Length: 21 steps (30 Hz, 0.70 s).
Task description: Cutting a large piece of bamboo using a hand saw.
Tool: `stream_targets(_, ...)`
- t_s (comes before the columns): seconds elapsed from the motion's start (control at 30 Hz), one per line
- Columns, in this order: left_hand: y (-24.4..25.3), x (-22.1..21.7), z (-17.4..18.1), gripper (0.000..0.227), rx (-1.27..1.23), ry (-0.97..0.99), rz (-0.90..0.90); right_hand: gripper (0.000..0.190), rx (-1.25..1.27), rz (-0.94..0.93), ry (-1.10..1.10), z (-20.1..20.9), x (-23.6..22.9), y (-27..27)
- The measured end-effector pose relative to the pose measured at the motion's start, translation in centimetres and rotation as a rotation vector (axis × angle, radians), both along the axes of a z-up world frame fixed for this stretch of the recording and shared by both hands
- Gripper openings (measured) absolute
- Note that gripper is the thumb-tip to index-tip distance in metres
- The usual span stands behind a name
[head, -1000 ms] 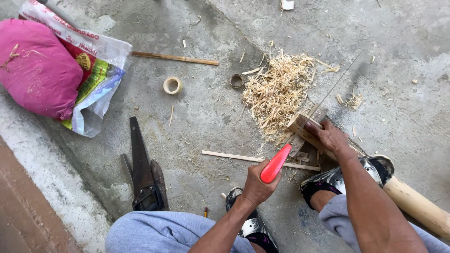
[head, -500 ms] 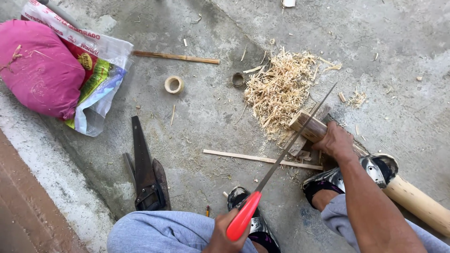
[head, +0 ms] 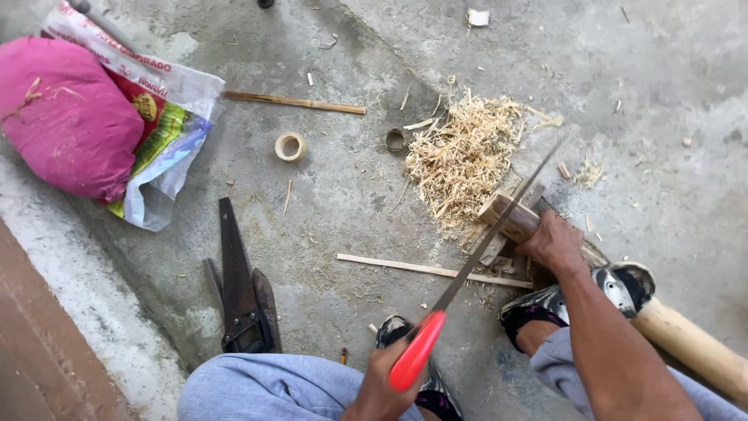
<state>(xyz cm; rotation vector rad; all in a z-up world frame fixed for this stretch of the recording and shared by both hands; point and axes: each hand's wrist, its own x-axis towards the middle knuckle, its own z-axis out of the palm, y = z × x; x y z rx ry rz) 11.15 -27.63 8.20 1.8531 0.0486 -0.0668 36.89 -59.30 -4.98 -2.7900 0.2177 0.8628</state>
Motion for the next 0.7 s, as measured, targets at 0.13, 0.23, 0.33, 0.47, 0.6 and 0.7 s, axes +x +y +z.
stream_targets(0.13, 1.0, -1.4, 1.6, 0.017, -0.044, 0.148, 0.038, 0.070, 0.009, -0.002, -0.029, -0.2, 0.0, -0.2)
stream_targets(0.23, -2.2, 4.5, -0.9, 0.016, -0.002, 0.080, 0.024, 0.068, 0.028, -0.047, -0.003, -1.0, 0.1, -0.4)
stream_targets(0.33, -5.4, 10.9, -0.7, 0.014, -0.097, 0.223, 0.005, 0.068, 0.036, -0.026, -0.014, -0.8, -0.2, -0.3)
stream_targets(0.47, -3.9, 8.2, -0.4, 0.017, -0.001, 0.073, -0.005, 0.074, 0.006, 0.014, -0.035, -0.1, 0.1, 0.1)
stream_targets(0.6, 0.3, 0.4, 0.9, 0.017, -0.011, 0.010, -0.021, 0.076, 0.004, -0.008, -0.015, -0.7, 0.0, -0.2)
stream_targets(0.7, 1.0, -1.1, 0.0, 0.019, 0.047, -0.010, -0.029, 0.071, -0.014, -0.013, 0.015, -0.7, 0.1, -0.2)
